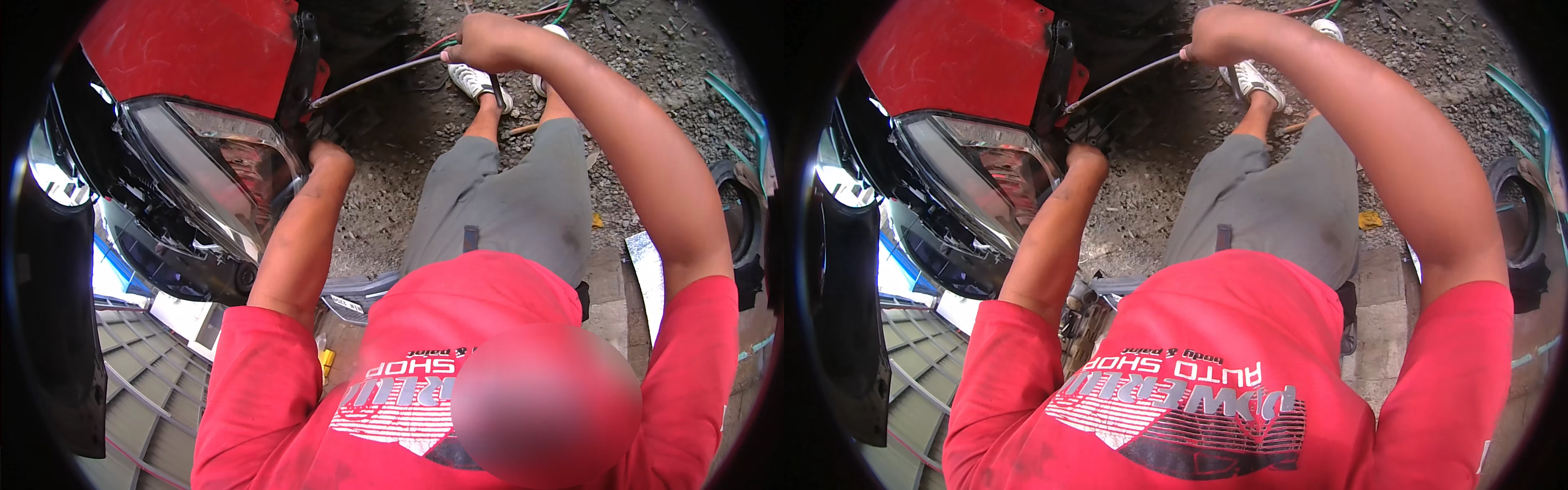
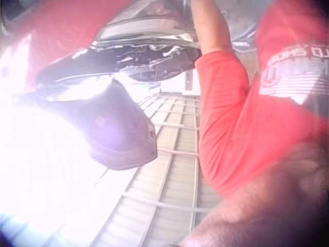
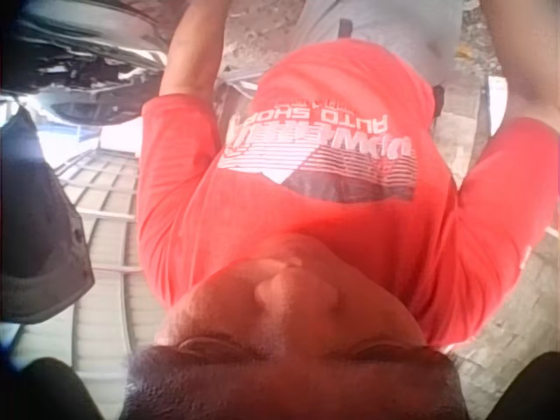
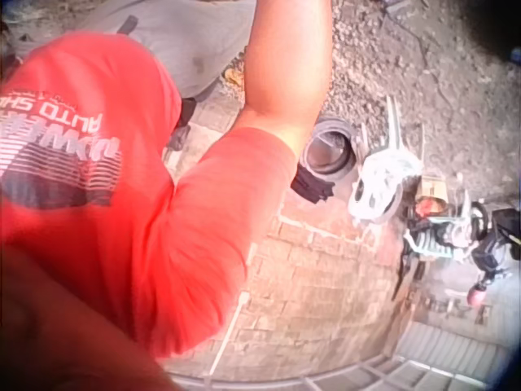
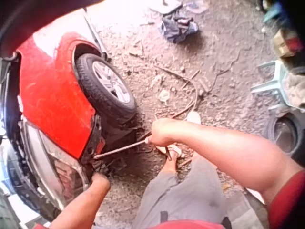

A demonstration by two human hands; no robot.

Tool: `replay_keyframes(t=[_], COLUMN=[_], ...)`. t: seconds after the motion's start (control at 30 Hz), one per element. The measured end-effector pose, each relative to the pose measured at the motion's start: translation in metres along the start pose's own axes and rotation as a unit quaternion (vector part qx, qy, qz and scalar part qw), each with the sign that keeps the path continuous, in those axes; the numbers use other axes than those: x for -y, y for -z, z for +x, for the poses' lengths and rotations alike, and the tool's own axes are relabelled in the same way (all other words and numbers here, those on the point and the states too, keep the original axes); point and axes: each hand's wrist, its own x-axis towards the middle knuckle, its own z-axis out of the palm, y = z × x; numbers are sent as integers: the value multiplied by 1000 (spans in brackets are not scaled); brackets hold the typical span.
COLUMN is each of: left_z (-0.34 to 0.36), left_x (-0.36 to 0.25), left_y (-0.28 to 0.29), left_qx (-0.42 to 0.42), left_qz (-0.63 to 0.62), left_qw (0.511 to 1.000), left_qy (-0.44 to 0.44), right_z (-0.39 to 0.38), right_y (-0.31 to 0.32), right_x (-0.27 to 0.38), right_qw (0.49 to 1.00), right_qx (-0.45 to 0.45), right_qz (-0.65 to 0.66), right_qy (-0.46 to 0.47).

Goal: The person uses a T-handle wrench to tighten a bolt on the red car's fender near the headlight, then presses down on a new silver hood panel to align it with the front fender and headlight assembly.

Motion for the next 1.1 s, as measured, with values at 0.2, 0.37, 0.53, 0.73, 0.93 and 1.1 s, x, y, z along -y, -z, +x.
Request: replay_keyframes(t=[0.2,0.37,0.53,0.73,0.93,1.1], left_z=[-4,-7,-2,-7,-13,-5], left_x=[3,0,2,1,2,-1], left_y=[5,6,-1,8,18,8], left_qx=[-22,-39,-41,24,20,26], left_qz=[35,16,34,45,66,23], left_qw=[999,999,998,998,997,999], left_qy=[-10,3,-30,-23,-21,4], right_z=[29,10,-40,-76,-17,-31], right_y=[1,18,1,-61,-35,-22], right_x=[-10,-21,-23,-17,-11,-10], right_qw=[992,990,904,764,820,764], right_qx=[13,80,95,-59,-299,-14], right_qz=[-121,45,414,627,417,645], right_qy=[33,109,51,140,255,-20])
